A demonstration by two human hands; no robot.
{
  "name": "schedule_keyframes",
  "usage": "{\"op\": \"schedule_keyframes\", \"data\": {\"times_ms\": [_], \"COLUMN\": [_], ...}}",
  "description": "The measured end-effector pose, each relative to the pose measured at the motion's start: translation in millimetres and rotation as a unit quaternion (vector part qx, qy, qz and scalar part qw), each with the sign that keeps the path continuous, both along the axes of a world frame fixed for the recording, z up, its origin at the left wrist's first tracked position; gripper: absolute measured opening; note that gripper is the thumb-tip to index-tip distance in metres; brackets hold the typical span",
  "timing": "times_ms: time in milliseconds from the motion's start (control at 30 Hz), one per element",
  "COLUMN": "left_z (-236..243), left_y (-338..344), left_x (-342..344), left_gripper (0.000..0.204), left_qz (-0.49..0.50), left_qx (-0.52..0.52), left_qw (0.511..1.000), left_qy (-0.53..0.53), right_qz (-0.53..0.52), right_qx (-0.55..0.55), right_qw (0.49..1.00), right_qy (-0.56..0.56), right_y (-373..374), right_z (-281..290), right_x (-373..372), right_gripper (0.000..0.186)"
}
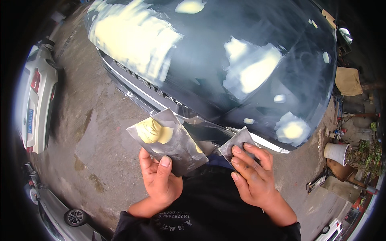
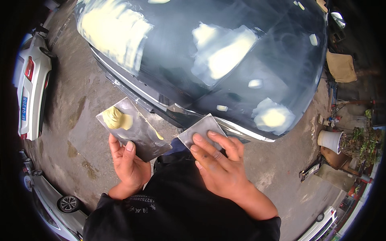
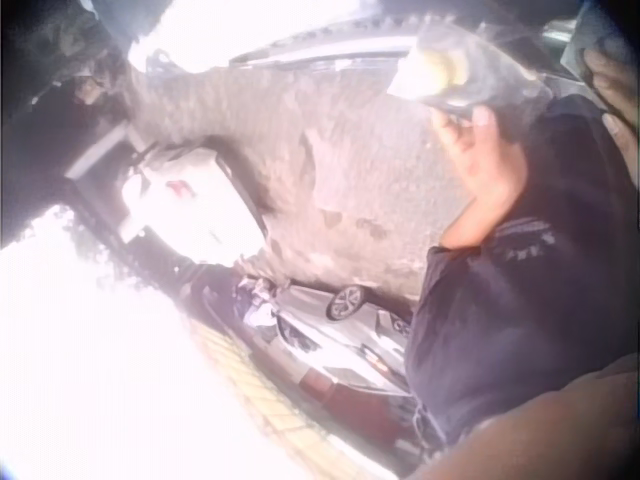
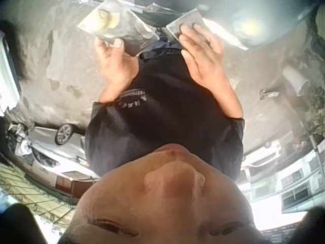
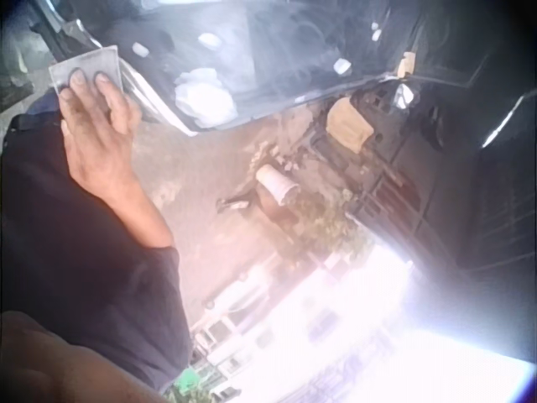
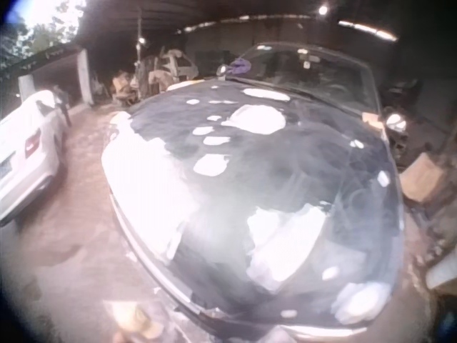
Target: The person applies a yellow body filler to the hood of a dark-colored car using two metal spreaders. They repeatedly scoop filler from one spreader and spread it across multiple spots on the hood, smoothing the material into thin layers.
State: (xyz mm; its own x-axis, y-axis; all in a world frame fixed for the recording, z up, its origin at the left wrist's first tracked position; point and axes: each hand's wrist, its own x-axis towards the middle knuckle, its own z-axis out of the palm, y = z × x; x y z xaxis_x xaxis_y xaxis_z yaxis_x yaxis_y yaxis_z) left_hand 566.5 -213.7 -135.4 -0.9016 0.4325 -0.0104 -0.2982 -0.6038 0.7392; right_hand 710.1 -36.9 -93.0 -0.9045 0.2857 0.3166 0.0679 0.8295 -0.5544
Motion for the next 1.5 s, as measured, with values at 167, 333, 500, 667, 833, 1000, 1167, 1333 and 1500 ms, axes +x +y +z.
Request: {"op": "schedule_keyframes", "data": {"times_ms": [167,333,500,667,833,1000,1167,1333,1500], "left_z": [0,9,15,19,5,0,-20,-23,-26], "left_y": [-7,-11,-10,-14,-30,-47,-71,-77,-70], "left_x": [26,54,66,56,13,-71,-158,-217,-251], "left_gripper": [0.058,0.058,0.058,0.056,0.057,0.060,0.056,0.056,0.058], "left_qz": [0.042,0.071,0.085,0.062,0.095,0.055,-0.110,-0.196,-0.244], "left_qx": [-0.037,-0.051,-0.071,-0.055,-0.056,-0.029,-0.028,-0.083,-0.079], "left_qw": [0.998,0.996,0.992,0.992,0.978,0.987,0.991,0.977,0.966], "left_qy": [0.004,0.021,0.057,0.091,0.179,0.150,0.071,0.025,0.017], "right_qz": [0.021,0.045,0.068,0.077,0.033,-0.131,-0.310,-0.398,-0.435], "right_qx": [0.022,0.034,0.041,0.119,0.112,0.133,0.194,0.203,0.214], "right_qw": [1.000,0.998,0.996,0.989,0.993,0.980,0.922,0.882,0.859], "right_qy": [0.005,0.021,0.043,0.036,0.006,-0.070,-0.128,-0.147,-0.162], "right_y": [-5,-5,-13,-30,-37,-50,-69,-77,-79], "right_z": [-1,-3,-2,-4,-15,-17,-37,-52,-62], "right_x": [10,22,26,18,2,-39,-97,-134,-152], "right_gripper": [0.039,0.034,0.026,0.024,0.026,0.047,0.052,0.054,0.052]}}
